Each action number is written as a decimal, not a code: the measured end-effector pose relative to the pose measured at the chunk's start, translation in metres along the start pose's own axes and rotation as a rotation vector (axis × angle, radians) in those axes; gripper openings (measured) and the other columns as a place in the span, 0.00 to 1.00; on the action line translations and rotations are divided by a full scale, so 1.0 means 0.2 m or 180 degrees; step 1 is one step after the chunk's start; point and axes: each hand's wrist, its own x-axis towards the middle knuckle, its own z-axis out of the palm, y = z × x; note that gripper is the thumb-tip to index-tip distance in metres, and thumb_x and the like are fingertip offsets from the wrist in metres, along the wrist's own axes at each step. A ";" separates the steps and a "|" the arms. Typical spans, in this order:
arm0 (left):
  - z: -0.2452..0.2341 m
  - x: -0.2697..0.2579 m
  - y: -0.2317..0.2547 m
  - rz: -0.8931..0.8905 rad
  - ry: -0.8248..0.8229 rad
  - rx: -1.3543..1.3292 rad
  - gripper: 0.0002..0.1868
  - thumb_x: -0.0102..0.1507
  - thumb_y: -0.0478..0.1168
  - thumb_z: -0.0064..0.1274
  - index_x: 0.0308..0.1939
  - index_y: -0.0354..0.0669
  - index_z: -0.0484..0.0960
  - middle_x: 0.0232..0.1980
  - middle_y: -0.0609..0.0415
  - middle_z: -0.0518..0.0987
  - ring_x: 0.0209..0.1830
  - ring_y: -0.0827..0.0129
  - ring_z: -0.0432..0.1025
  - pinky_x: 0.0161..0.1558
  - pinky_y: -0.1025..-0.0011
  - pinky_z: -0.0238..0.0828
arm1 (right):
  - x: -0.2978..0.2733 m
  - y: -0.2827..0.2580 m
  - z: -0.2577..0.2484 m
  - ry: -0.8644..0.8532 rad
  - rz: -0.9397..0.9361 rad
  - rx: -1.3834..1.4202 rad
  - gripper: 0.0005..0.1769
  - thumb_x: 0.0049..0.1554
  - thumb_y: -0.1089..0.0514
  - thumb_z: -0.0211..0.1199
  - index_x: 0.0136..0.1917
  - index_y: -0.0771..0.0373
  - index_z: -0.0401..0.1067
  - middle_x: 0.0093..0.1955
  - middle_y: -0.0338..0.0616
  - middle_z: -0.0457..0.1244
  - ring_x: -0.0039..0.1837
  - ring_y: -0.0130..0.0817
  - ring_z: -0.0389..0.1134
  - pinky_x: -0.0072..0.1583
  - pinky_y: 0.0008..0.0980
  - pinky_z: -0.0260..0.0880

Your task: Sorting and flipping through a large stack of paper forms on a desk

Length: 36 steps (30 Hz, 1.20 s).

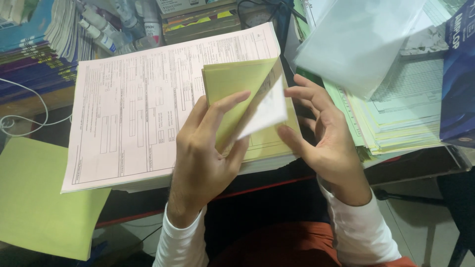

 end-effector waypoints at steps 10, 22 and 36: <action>0.03 -0.06 -0.08 0.0286 0.0255 -0.0237 0.28 0.70 0.25 0.38 0.69 0.54 0.50 0.70 0.51 0.60 0.70 0.49 0.63 0.67 0.58 0.74 | 0.02 -0.03 0.02 0.0061 0.0198 0.0239 0.30 0.45 0.59 0.61 0.59 0.61 0.55 0.58 0.43 0.59 0.60 0.32 0.62 0.55 0.25 0.70; 0.00 0.00 0.01 -0.0083 0.0006 -0.0139 0.28 0.51 0.34 0.61 0.53 0.41 0.69 0.47 0.45 0.69 0.49 0.56 0.71 0.50 0.68 0.72 | 0.03 0.02 0.04 0.0381 0.0177 0.0046 0.35 0.43 0.56 0.63 0.61 0.60 0.52 0.61 0.46 0.52 0.57 0.32 0.61 0.50 0.25 0.69; -0.02 -0.03 -0.03 0.0033 -0.0369 -0.0418 0.35 0.50 0.30 0.47 0.62 0.39 0.57 0.51 0.43 0.64 0.55 0.51 0.62 0.44 0.65 0.77 | 0.01 0.02 0.04 -0.0151 -0.0230 0.1129 0.23 0.53 0.55 0.39 0.53 0.74 0.64 0.69 0.65 0.47 0.78 0.39 0.34 0.72 0.37 0.40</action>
